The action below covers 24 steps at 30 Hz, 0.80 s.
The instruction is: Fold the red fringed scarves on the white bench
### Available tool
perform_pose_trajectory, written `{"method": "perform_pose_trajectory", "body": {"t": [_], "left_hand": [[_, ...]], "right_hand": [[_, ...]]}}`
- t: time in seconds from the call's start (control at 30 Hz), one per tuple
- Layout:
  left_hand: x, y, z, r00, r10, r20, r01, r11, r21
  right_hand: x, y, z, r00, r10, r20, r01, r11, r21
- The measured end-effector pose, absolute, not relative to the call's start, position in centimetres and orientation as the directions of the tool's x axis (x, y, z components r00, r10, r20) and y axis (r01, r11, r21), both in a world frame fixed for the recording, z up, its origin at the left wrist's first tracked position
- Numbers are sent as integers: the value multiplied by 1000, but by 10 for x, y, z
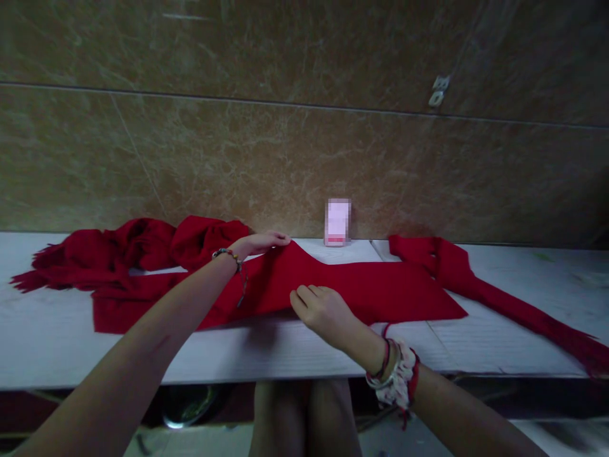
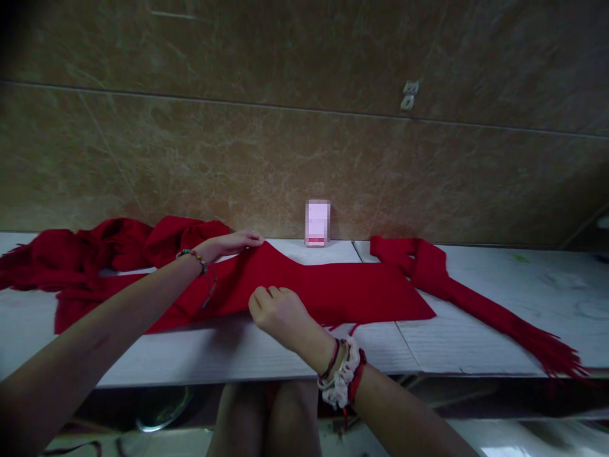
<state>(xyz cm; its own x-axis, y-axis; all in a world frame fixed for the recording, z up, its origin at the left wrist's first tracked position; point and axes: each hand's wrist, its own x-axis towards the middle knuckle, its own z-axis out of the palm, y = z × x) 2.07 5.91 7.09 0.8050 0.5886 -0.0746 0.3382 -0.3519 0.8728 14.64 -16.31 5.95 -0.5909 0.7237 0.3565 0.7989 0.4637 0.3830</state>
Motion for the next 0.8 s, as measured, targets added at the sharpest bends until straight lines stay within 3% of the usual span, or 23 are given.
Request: {"method": "perform_pose_trajectory", "body": {"t": [0.2,0.37,0.53,0.63,0.8], "left_hand": [[80,41,105,820,570,-42,177,-183,967],[151,26,125,834,551,23,67,-143,987],[228,11,130,886,464,-3,63,-115,991],[270,4,121,912,411,5,77,-182,980],[325,-3,81,917,398,21,201,-507,838]], "right_hand": [[191,-189,88,-514,754,409,840,345,419],[242,-212,101,-423,767,482,869,195,454],[306,-234,103,-305,747,590,883,-10,470],[342,-246,97,-218,778,589,886,-95,453],[386,-254,65,-14,902,431,904,-173,391]]}}
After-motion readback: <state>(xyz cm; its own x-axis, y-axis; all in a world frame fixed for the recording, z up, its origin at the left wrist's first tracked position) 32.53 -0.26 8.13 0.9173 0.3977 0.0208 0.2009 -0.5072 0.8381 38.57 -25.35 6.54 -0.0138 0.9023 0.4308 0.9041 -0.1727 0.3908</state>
